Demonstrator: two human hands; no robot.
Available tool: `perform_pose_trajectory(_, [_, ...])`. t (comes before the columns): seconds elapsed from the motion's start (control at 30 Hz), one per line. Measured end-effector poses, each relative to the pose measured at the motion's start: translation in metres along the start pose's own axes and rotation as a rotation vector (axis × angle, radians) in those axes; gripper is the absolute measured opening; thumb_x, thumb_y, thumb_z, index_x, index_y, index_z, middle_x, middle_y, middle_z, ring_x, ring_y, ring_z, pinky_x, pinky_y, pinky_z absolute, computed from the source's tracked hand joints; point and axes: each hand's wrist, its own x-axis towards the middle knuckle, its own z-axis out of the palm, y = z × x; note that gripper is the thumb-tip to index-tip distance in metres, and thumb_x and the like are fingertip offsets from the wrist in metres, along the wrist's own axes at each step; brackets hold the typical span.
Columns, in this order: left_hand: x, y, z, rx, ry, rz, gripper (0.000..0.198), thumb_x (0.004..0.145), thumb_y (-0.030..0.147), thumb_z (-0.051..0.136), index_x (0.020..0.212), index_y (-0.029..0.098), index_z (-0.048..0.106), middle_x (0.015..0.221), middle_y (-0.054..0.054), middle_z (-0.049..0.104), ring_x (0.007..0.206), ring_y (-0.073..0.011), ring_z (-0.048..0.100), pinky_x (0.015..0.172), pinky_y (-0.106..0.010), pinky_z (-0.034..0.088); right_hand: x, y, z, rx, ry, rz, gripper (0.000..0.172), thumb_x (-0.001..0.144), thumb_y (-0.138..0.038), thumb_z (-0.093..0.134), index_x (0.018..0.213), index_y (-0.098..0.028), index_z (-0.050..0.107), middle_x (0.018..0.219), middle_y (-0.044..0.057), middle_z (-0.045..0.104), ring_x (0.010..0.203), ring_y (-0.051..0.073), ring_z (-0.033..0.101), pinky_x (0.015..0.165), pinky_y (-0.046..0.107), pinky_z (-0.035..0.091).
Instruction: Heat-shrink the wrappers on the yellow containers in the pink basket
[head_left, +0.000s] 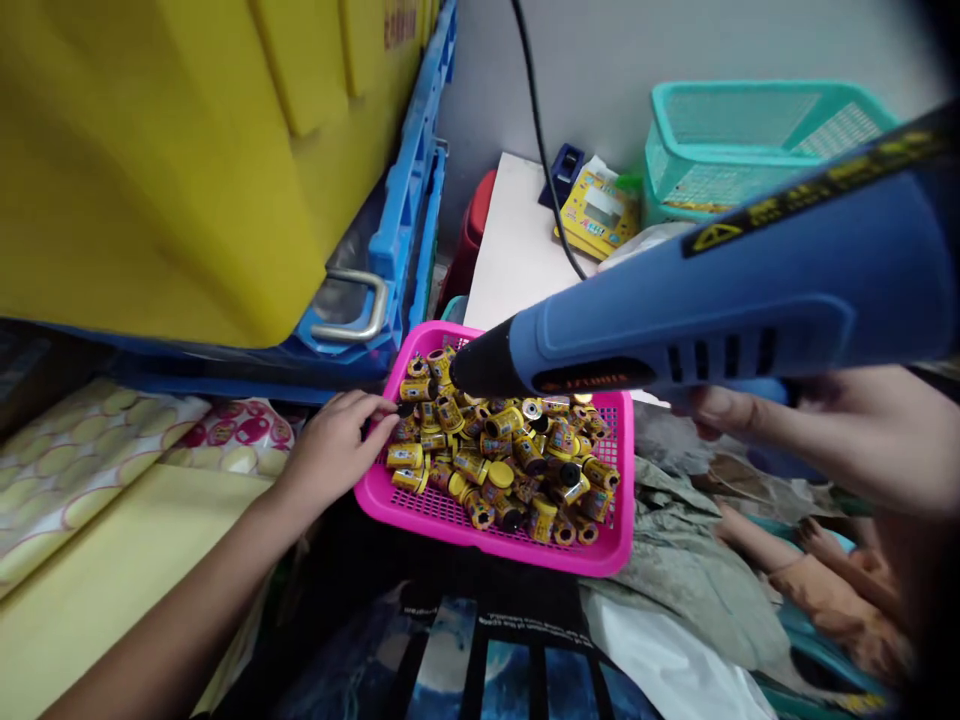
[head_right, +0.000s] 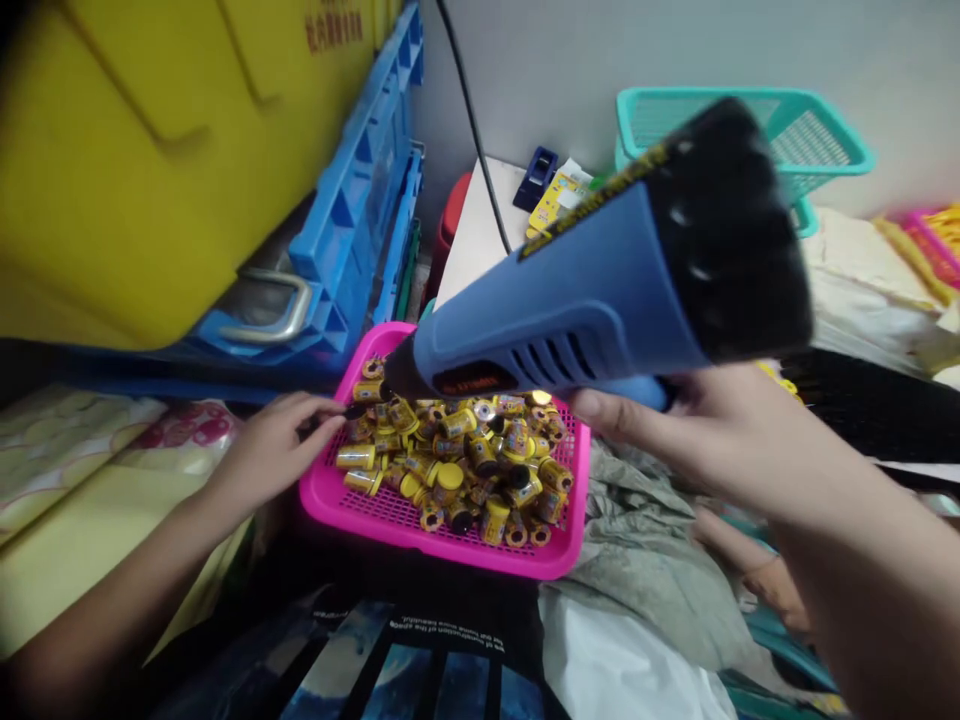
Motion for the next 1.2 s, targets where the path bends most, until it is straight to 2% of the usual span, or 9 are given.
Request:
perform_pose_trajectory(0.1, [-0.004,-0.006,0.005,-0.057,0.052,-0.08,0.026,0.088,0.041,0.048,0.086,0.021,0.064,0.084,-0.003,0.066,0.081,-0.0212,0.063,0.076,-0.032,0.048,0.03,-0.02,-0.007,0.071,-0.236,-0.098,0.05,0.081,-0.068,0.058,0.071,-0.019,0.061,0.06,0.001,0.06,0.045,0.011,0.055,0.034,0.018,0.041])
perform_pose_trajectory(0.23, [-0.007,-0.012,0.012,-0.106,0.106,-0.169,0.027,0.086,0.044,0.048,0.085,0.022,0.063,0.085,-0.003,0.066,0.078,-0.0204,0.062,0.074,-0.031,0.049,0.049,-0.033,-0.013,0.063,-0.358,-0.063,0.051,0.081,-0.07,0.057,0.087,-0.02,0.066,0.074,0.002,0.065,0.054,0.014,0.062,0.04,0.018,0.05])
perform_pose_trajectory(0.4, [-0.012,-0.016,0.016,-0.13,0.129,-0.197,0.027,0.086,0.044,0.047,0.085,0.022,0.063,0.084,-0.003,0.066,0.076,-0.0201,0.062,0.076,-0.031,0.05,0.052,-0.041,-0.017,-0.086,-0.351,-0.136,0.051,0.083,-0.071,0.054,0.094,-0.023,0.068,0.077,0.001,0.066,0.056,0.011,0.062,0.042,0.013,0.05])
perform_pose_trajectory(0.5, [-0.015,-0.018,0.016,-0.134,0.139,-0.209,0.027,0.086,0.044,0.047,0.085,0.022,0.063,0.084,-0.003,0.066,0.074,-0.0202,0.061,0.074,-0.031,0.049,0.055,-0.047,-0.02,-0.095,-0.353,-0.153,0.047,0.083,-0.069,0.055,0.088,-0.024,0.067,0.071,0.0,0.063,0.052,0.008,0.06,0.042,0.01,0.047])
perform_pose_trajectory(0.67, [-0.018,-0.022,0.014,-0.149,0.165,-0.229,0.025,0.084,0.043,0.047,0.083,0.023,0.062,0.083,-0.003,0.066,0.073,-0.02,0.061,0.073,-0.03,0.049,0.055,-0.053,-0.022,-0.048,-0.382,-0.01,0.053,0.078,-0.072,0.059,0.069,-0.019,0.058,0.055,0.001,0.055,0.033,0.007,0.043,0.025,0.014,0.032])
perform_pose_trajectory(0.87, [-0.019,-0.025,0.012,-0.172,0.178,-0.232,0.024,0.084,0.043,0.049,0.083,0.024,0.064,0.082,-0.002,0.066,0.073,-0.0199,0.061,0.073,-0.03,0.049,0.051,-0.06,-0.021,-0.092,-0.374,0.067,0.063,0.067,-0.083,0.06,0.071,-0.02,0.059,0.057,0.001,0.056,0.034,0.008,0.042,0.025,0.018,0.03])
perform_pose_trajectory(1.1, [-0.02,-0.027,0.014,-0.172,0.166,-0.215,0.024,0.086,0.042,0.049,0.084,0.024,0.064,0.085,-0.002,0.066,0.078,-0.0205,0.062,0.077,-0.031,0.049,0.052,-0.068,-0.016,-0.184,-0.375,0.124,0.065,0.07,-0.085,0.053,0.075,-0.021,0.059,0.062,0.003,0.058,0.036,0.009,0.039,0.028,0.023,0.027])
perform_pose_trajectory(1.2, [-0.019,-0.027,0.013,-0.163,0.152,-0.2,0.024,0.087,0.041,0.048,0.085,0.024,0.064,0.086,-0.002,0.066,0.079,-0.0204,0.062,0.078,-0.03,0.049,0.052,-0.07,-0.017,-0.212,-0.379,0.143,0.066,0.07,-0.086,0.051,0.074,-0.021,0.059,0.064,0.003,0.058,0.042,0.011,0.044,0.033,0.024,0.032])
